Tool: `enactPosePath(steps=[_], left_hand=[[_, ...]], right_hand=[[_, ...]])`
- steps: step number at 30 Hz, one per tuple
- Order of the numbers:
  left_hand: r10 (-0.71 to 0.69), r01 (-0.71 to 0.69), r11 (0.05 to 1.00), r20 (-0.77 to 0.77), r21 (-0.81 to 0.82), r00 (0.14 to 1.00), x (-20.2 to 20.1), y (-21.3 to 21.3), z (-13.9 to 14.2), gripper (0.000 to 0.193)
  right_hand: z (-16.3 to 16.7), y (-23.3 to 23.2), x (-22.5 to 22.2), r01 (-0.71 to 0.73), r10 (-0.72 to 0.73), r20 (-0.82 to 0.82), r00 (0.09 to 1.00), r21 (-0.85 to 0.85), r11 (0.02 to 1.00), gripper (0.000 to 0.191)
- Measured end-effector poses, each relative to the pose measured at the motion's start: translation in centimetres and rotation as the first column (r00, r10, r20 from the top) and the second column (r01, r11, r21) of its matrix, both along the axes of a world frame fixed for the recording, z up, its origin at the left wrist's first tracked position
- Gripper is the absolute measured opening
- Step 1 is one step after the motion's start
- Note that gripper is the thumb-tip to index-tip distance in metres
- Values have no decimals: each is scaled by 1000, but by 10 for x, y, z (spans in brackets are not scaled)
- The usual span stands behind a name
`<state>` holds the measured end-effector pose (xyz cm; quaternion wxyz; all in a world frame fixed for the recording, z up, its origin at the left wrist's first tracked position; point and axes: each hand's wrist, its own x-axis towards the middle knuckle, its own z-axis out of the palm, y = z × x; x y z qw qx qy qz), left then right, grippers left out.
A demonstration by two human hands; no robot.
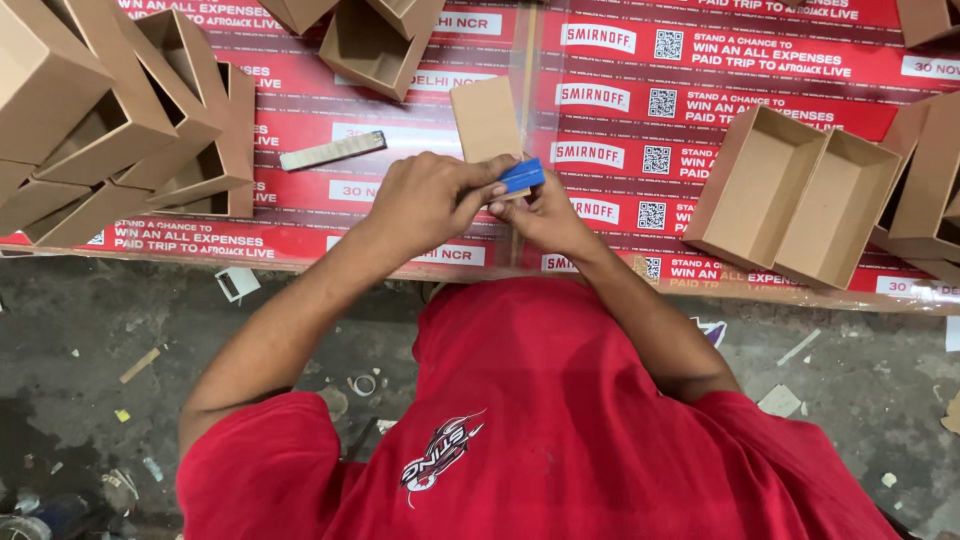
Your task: The person assembles small cardboard boxes by folding the flaps and securing them with a blue tool. They repeatedly pick up flat cardboard pieces, fold them into box shapes, and place the finished boxes on a table.
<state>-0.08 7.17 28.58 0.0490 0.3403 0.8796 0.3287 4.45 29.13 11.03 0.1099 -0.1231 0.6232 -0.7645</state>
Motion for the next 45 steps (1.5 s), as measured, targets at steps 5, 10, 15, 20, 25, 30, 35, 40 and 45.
enactPosePath(steps=[5, 10, 15, 20, 25, 30, 35, 40, 45], left_hand=[[84, -88, 995, -64, -48, 994, -18, 0, -18, 34], [278, -277, 960, -258, 38, 925, -79, -20, -20, 13], [169, -162, 986, 192, -48, 967, -51, -21, -44, 22], [139, -136, 990, 171, -33, 975, 3, 4, -107, 29], [471, -460, 872, 31, -165, 881, -95, -32, -127, 43], [164, -312, 891, 404, 331, 900, -123, -54, -101, 37], [-72, 25, 929, 113, 370, 991, -67, -31, -44, 22], [135, -140, 990, 206, 7, 969, 4, 2, -7, 31], [281, -292, 953, -118, -84, 952, -28, -9, -19, 22]], right_hand=[[20, -7, -17, 52, -49, -50, 997, 48, 998, 41], [36, -6, -18, 6, -12, 67, 998, 83, 997, 49], [7, 10, 2, -64, 64, 7, 998, 35, 997, 47], [-42, -1, 8, -36, 44, 155, 987, -52, 998, 41], [-51, -2, 20, 103, -107, 295, 950, 28, 994, 47], [-38, 25, 23, -38, 0, 273, 962, 133, 990, 44], [-20, 26, 0, -39, 33, 43, 999, 128, 991, 39], [27, 11, 3, -27, 31, -37, 999, 113, 993, 27], [80, 13, 27, 26, -30, 318, 948, 18, 1000, 33]])
